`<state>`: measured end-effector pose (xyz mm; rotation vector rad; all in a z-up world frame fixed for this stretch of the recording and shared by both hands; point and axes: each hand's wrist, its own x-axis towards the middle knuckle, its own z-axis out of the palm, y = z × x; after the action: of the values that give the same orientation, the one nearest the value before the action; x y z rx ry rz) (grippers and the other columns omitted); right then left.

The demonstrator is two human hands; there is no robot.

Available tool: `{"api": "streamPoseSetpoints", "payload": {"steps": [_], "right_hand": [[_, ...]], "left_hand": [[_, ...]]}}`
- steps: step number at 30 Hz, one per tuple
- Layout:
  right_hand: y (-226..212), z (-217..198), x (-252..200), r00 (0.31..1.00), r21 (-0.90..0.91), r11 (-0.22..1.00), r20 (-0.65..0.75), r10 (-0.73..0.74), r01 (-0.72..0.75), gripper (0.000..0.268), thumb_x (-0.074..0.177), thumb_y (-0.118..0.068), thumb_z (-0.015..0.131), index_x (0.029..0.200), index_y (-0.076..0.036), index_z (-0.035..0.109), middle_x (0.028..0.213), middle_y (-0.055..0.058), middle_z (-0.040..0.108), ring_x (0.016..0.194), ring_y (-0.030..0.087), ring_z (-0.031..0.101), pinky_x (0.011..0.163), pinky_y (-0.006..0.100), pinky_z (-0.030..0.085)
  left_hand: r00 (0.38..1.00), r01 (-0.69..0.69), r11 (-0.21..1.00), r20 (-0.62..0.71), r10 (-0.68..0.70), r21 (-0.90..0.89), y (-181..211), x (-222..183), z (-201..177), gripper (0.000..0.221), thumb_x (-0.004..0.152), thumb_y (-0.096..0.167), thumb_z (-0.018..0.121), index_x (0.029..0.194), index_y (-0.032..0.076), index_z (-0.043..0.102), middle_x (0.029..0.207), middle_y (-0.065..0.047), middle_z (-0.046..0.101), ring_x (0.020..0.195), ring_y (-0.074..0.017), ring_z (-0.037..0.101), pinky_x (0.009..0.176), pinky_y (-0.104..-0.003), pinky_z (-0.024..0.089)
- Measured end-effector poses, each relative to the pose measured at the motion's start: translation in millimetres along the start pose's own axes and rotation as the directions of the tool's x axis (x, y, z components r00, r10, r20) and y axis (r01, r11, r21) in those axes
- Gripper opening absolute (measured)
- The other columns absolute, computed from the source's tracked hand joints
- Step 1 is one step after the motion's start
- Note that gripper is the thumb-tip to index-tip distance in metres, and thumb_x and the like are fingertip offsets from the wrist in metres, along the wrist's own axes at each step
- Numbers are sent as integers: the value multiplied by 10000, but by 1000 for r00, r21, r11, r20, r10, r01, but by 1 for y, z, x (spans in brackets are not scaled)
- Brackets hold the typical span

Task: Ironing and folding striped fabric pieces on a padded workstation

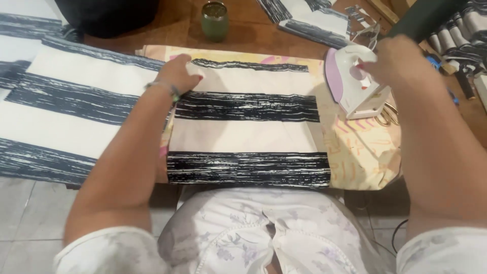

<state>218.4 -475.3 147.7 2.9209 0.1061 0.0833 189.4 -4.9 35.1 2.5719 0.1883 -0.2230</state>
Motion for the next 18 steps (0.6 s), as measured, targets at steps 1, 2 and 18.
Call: {"api": "streamPoseSetpoints", "payload": {"steps": [1, 2, 18], "right_hand": [[-15, -11, 11, 934, -69, 981, 300, 192, -180, 668, 1064, -538, 618, 914, 98, 760, 796, 207, 772, 756, 368, 712, 638, 455, 539], [-6, 13, 31, 937, -64, 981, 291, 195, -184, 668, 1064, -538, 618, 914, 98, 760, 796, 207, 772, 756, 368, 712, 638, 455, 539], [-107, -107, -106, 919, 352, 915, 391, 48, -198, 477, 905, -254, 721, 1366, -152, 648, 1206, 127, 720, 891, 289, 711, 701, 379, 557]], "left_hand": [[998, 38, 999, -41, -40, -38, 2, 20, -1, 746, 942, 356, 686, 1567, 108, 363, 1536, -143, 495, 1352, -369, 511, 1092, -462, 441], [998, 31, 999, -51, -33, -35, -4, 34, 6, 746, 942, 356, 686, 1567, 108, 363, 1536, -143, 495, 1352, -369, 511, 1092, -462, 441], [926, -180, 976, -356, 126, -122, -23, 61, 42, 517, 928, 136, 720, 1416, 99, 554, 1258, -134, 711, 1089, -353, 687, 916, -475, 557]]}}
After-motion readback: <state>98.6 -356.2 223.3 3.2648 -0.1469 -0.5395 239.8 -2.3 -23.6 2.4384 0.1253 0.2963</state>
